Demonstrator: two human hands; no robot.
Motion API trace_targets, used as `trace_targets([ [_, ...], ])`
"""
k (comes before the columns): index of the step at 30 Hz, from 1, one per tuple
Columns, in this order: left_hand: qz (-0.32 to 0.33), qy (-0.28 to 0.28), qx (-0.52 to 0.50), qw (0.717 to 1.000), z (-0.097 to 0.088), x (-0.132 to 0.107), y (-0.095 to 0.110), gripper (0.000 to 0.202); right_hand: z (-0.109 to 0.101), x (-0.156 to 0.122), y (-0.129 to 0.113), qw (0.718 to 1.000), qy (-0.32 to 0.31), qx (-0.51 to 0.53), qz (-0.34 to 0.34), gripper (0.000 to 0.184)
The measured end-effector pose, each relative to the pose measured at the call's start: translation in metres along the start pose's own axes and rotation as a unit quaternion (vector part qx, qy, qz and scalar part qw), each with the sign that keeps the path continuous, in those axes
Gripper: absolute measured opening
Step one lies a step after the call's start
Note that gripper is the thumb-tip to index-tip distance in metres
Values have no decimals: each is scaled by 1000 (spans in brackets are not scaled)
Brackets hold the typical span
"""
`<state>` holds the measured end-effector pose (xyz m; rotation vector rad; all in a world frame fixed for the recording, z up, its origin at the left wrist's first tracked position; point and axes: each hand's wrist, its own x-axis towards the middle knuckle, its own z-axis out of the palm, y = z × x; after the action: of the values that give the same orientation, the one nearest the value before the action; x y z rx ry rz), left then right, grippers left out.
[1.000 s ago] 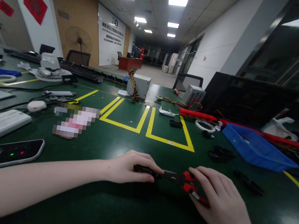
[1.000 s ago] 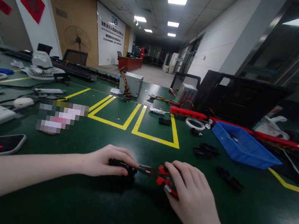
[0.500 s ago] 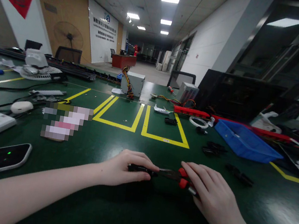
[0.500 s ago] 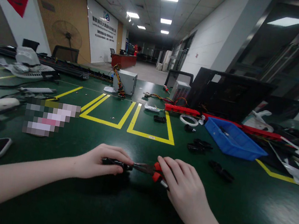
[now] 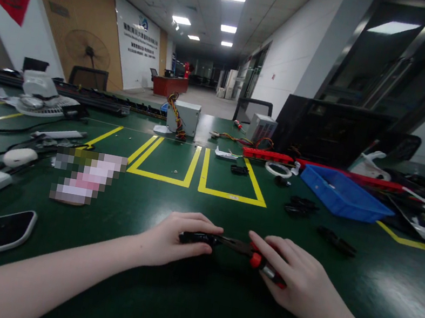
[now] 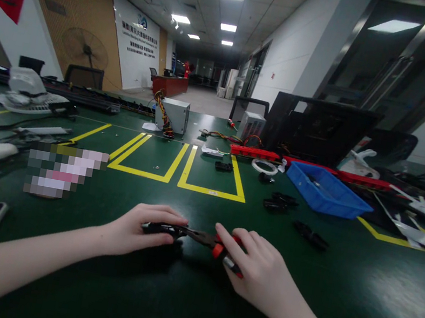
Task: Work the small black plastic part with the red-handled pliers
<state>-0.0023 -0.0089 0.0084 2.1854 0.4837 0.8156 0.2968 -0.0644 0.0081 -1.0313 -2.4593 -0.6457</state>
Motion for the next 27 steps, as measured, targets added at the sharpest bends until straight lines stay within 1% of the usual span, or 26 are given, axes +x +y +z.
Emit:
trace_targets([
  [3,2,-5,-2,1000,0,0,-1,37,-2,0,-1,1000,9,13,4,43],
  [7,-11,-11,4,1000,0,0,-1,39,-2,0,-1,1000,16,22,8,46],
  [10,-21,-9,8,1000,0,0,-1,38,2,-2,-1,1000,13,25,5,47],
  [17,-16,-10,11,1000,-1,1,-1,32,5,-4,0,999,-4,31,14,50],
  [21,-21,-18,9,1000,-1,1,-1,32,5,-3,-1,999,-6,36,14,47],
  [27,-17,-16,14,1000,-1,2,0,30,5,-1,-2,999,-10,48,18,45],
])
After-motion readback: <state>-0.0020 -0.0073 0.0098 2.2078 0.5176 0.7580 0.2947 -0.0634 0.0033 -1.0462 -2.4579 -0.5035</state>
